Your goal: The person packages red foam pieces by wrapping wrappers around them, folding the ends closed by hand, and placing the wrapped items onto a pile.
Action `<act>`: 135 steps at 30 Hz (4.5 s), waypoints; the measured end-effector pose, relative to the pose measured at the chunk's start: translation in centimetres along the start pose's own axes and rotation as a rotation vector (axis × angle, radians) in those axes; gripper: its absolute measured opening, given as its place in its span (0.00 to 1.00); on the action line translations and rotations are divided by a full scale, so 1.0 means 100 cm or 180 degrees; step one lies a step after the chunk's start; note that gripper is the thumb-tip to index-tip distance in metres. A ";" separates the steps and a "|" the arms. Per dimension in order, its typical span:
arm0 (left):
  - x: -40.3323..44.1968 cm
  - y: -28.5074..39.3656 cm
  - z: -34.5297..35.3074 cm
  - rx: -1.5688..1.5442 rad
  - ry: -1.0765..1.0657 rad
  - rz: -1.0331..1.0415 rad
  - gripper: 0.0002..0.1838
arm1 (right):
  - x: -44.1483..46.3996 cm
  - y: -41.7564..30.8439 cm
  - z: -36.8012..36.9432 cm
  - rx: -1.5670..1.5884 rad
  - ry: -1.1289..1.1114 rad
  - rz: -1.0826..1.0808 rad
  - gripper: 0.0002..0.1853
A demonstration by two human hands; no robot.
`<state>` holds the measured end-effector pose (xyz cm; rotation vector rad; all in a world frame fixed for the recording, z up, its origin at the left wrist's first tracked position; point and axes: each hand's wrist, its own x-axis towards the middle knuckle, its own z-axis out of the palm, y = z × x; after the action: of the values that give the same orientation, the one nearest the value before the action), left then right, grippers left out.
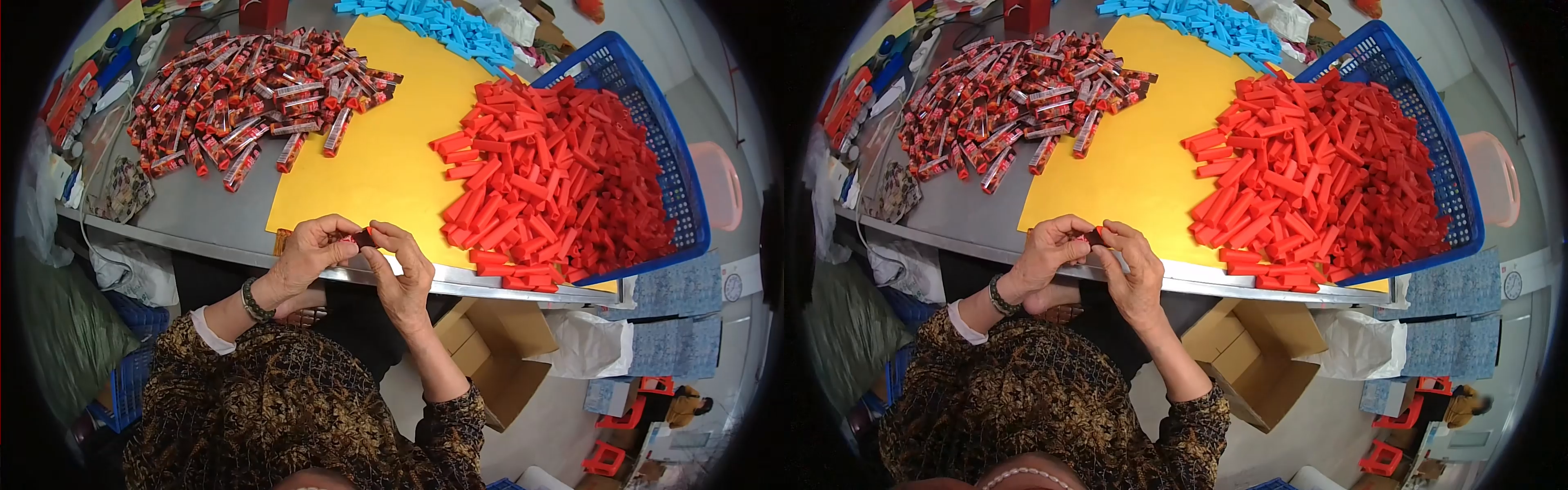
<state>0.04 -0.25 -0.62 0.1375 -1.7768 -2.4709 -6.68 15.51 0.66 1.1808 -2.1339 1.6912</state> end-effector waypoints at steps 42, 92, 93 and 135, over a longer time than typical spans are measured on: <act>0.026 0.030 -0.082 0.4260 -0.0125 0.1573 0.16 | 0.024 0.049 -0.027 -0.1026 -0.0482 0.0222 0.10; 0.011 0.028 -0.040 0.1547 0.0621 0.0161 0.07 | 0.032 -0.003 -0.014 -0.0551 0.0069 -0.0296 0.14; 0.010 0.030 -0.038 0.1763 0.0639 0.0231 0.07 | 0.032 -0.004 -0.014 -0.0562 0.0056 -0.0365 0.14; 0.001 -0.003 -0.019 0.0704 -0.0148 0.0132 0.18 | 0.014 -0.014 -0.016 -0.0132 -0.0172 -0.0170 0.22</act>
<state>0.15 -1.92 -1.53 0.0584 -2.0466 -2.2616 -7.18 16.21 3.07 1.2741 -2.1377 1.6028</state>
